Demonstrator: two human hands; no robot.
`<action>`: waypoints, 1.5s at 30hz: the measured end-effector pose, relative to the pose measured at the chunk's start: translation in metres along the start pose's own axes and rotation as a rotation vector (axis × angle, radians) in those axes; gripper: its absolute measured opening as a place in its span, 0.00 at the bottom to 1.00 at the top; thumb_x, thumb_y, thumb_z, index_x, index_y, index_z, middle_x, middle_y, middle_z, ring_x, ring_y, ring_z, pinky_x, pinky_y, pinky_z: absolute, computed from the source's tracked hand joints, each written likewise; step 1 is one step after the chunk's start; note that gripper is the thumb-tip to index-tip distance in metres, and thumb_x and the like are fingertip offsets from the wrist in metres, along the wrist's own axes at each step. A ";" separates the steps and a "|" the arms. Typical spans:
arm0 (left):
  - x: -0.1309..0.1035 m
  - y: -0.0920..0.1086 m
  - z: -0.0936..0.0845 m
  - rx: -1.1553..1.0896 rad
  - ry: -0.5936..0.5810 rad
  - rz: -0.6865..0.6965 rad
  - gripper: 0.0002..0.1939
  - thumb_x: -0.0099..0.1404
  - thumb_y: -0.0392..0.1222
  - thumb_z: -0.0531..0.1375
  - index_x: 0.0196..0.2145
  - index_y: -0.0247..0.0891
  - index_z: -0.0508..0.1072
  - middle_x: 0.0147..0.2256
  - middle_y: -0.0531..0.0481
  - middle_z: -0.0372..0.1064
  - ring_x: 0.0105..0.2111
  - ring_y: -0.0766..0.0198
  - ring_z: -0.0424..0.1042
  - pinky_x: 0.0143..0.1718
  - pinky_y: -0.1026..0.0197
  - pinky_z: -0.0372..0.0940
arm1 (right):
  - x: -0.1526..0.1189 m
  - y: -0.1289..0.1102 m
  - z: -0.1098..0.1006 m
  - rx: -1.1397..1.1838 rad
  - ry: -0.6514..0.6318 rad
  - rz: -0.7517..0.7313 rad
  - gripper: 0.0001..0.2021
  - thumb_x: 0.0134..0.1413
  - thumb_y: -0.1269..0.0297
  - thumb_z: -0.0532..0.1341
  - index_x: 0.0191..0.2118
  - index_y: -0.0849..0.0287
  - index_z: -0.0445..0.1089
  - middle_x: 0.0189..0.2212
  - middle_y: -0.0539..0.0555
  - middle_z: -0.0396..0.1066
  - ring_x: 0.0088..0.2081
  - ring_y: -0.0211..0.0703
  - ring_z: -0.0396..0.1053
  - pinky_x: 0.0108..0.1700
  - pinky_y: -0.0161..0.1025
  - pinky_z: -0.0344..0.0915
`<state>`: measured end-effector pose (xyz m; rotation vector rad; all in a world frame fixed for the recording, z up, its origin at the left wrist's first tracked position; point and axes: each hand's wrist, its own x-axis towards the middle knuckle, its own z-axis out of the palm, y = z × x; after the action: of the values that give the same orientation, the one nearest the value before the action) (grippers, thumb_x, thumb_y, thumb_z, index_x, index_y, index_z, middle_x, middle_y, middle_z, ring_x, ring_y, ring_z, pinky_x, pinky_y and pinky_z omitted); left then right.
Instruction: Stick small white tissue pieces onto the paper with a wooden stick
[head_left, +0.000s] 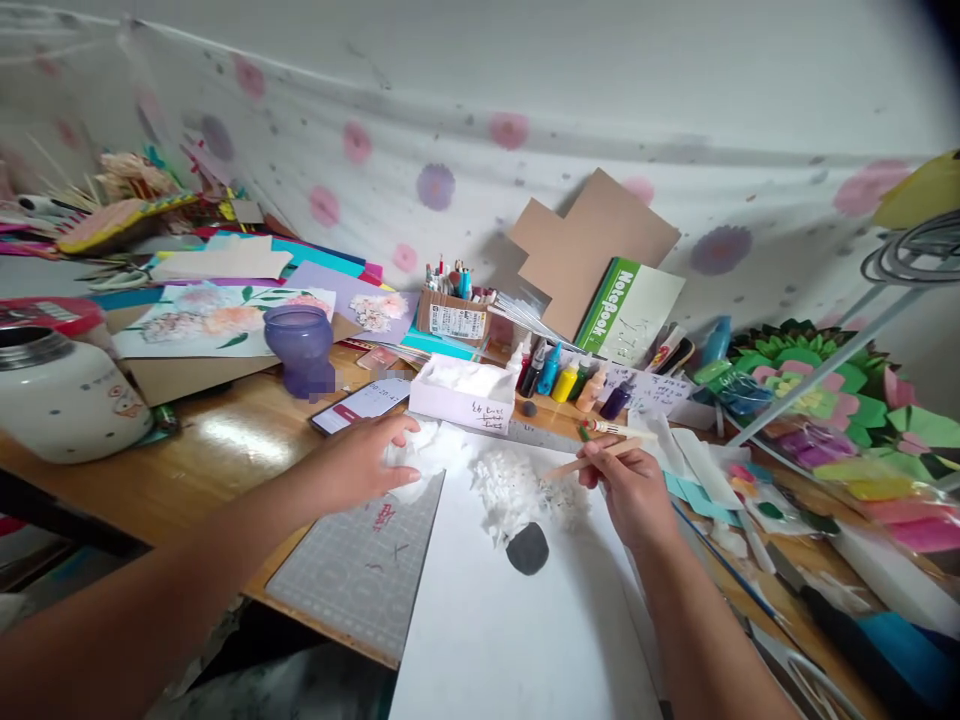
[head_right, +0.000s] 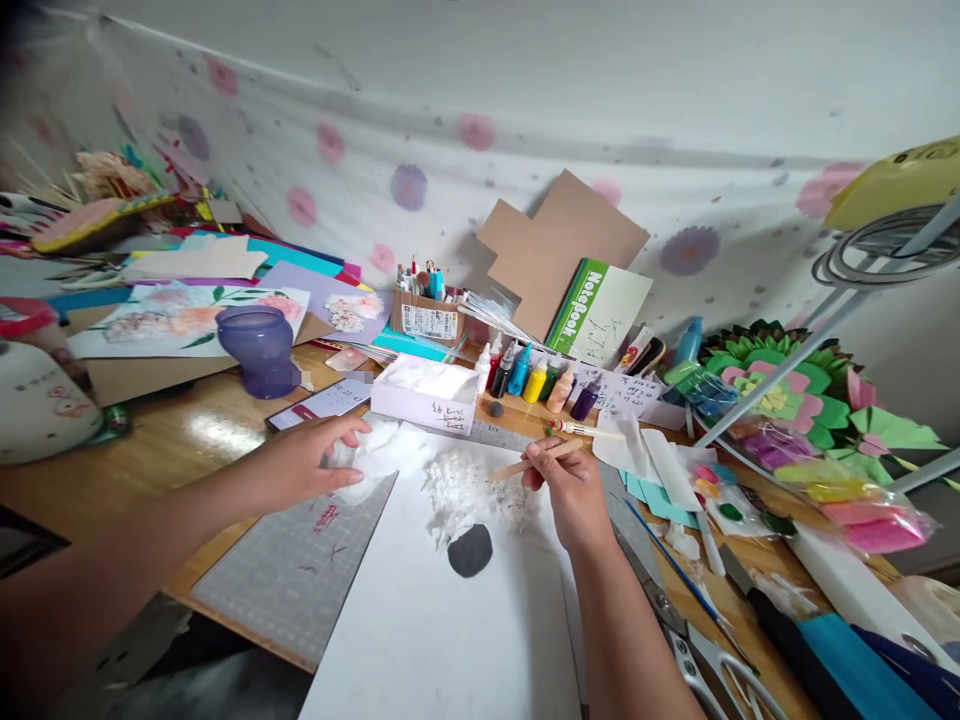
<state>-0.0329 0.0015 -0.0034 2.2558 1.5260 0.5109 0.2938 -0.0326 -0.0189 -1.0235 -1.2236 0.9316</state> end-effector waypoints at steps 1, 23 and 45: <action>0.004 -0.001 0.002 -0.028 0.015 -0.060 0.24 0.54 0.54 0.59 0.46 0.40 0.69 0.39 0.49 0.72 0.35 0.58 0.70 0.34 0.61 0.60 | 0.000 0.001 0.000 -0.002 0.000 0.001 0.10 0.52 0.59 0.66 0.26 0.59 0.71 0.17 0.49 0.66 0.21 0.38 0.62 0.25 0.36 0.55; 0.011 0.117 0.055 -0.379 -0.533 0.011 0.11 0.50 0.47 0.61 0.24 0.36 0.70 0.18 0.56 0.62 0.18 0.68 0.61 0.19 0.66 0.52 | 0.001 -0.020 -0.004 0.019 -0.222 0.050 0.13 0.42 0.55 0.66 0.23 0.61 0.69 0.14 0.48 0.67 0.18 0.34 0.63 0.24 0.33 0.59; 0.040 0.103 0.086 -0.430 -0.448 -0.017 0.16 0.55 0.51 0.56 0.28 0.34 0.72 0.20 0.54 0.61 0.18 0.68 0.58 0.20 0.65 0.53 | 0.002 -0.008 -0.001 -0.233 -0.450 0.037 0.15 0.48 0.54 0.66 0.22 0.60 0.67 0.18 0.47 0.66 0.20 0.33 0.62 0.23 0.31 0.56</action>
<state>0.1058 -0.0049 -0.0240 1.8624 1.0883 0.2681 0.2952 -0.0331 -0.0103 -1.0519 -1.7241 1.1045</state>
